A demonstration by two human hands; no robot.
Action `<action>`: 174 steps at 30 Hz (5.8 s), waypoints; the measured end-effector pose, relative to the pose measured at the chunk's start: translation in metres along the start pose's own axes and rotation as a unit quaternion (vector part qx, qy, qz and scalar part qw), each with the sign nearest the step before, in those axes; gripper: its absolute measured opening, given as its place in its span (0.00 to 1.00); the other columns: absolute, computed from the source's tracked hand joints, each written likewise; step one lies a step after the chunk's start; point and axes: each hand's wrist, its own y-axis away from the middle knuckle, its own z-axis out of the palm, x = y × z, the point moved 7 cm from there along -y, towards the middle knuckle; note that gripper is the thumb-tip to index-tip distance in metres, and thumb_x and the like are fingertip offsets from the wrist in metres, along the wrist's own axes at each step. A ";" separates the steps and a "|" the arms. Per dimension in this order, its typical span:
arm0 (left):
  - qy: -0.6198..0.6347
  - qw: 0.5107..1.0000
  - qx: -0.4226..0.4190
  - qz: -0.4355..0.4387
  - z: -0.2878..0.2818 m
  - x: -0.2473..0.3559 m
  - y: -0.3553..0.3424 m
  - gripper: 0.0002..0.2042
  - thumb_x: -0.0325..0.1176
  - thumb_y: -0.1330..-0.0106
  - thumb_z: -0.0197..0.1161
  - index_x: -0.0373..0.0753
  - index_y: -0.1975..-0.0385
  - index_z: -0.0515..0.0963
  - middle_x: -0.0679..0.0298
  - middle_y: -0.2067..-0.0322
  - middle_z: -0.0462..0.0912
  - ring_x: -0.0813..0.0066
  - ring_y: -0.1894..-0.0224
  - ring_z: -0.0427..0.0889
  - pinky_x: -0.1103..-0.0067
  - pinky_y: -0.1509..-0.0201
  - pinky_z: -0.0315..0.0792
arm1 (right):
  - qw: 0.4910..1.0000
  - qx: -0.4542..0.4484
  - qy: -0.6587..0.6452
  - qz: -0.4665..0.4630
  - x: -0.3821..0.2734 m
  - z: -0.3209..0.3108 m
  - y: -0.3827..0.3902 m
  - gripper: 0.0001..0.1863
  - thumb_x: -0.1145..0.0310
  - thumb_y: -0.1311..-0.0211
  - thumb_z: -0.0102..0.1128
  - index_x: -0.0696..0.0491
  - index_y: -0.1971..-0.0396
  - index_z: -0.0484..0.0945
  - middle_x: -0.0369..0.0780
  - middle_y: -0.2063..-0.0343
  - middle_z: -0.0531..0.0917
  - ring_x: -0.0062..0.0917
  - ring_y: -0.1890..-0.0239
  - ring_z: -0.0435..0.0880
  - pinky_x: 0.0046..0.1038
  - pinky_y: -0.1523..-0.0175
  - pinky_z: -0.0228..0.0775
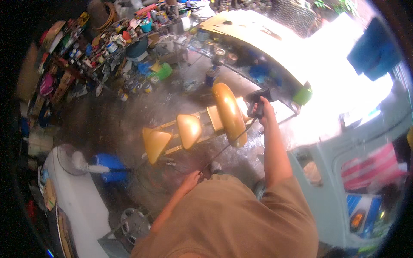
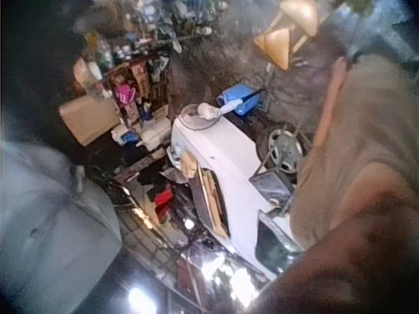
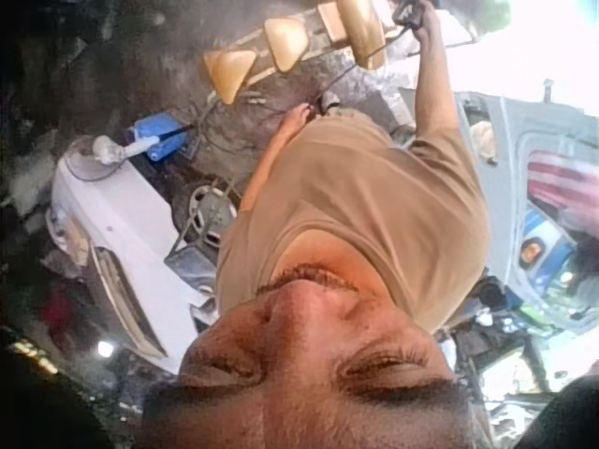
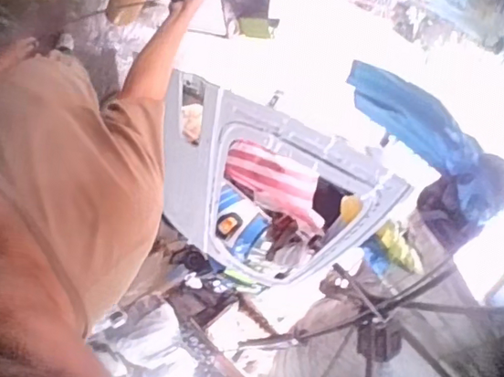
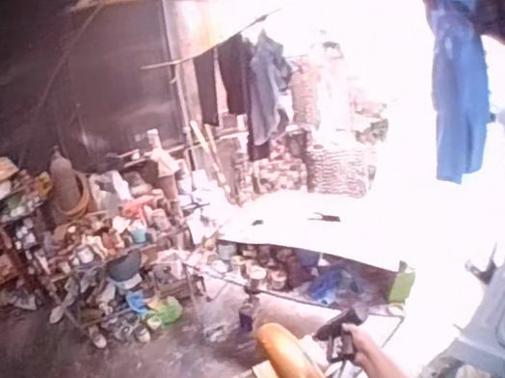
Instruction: The person mixes paint in a can using a stick, then pours the paint into a spray gun. They spray paint several car parts, including a fender and a bumper, that are placed on a stand in the workshop.
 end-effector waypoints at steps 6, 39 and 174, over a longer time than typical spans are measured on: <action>0.044 0.997 0.052 -0.024 0.000 0.005 -0.015 0.10 0.33 0.27 0.54 0.37 0.54 0.78 0.45 0.58 0.83 0.44 0.52 0.81 0.59 0.49 0.74 | 0.990 -0.066 0.122 -0.013 -0.005 0.095 -0.048 0.15 0.58 0.32 0.61 0.56 0.63 0.73 0.39 0.77 0.77 0.26 0.77 0.79 0.30 0.73 0.77; 0.044 0.997 0.035 -0.059 0.046 -0.099 0.146 0.11 0.34 0.28 0.53 0.39 0.55 0.81 0.52 0.55 0.84 0.49 0.49 0.81 0.60 0.46 0.74 | 0.648 -0.161 0.725 -0.169 0.136 0.100 0.190 0.16 0.61 0.35 0.61 0.59 0.60 0.73 0.37 0.81 0.76 0.23 0.85 0.77 0.27 0.80 0.70; 0.180 0.875 0.299 -0.336 -0.032 -0.111 0.160 0.10 0.36 0.28 0.54 0.42 0.53 0.78 0.51 0.56 0.84 0.47 0.51 0.82 0.61 0.49 0.74 | 0.629 -0.433 0.646 -0.027 0.308 0.346 0.115 0.13 0.63 0.36 0.61 0.56 0.59 0.76 0.37 0.76 0.79 0.20 0.83 0.77 0.25 0.77 0.70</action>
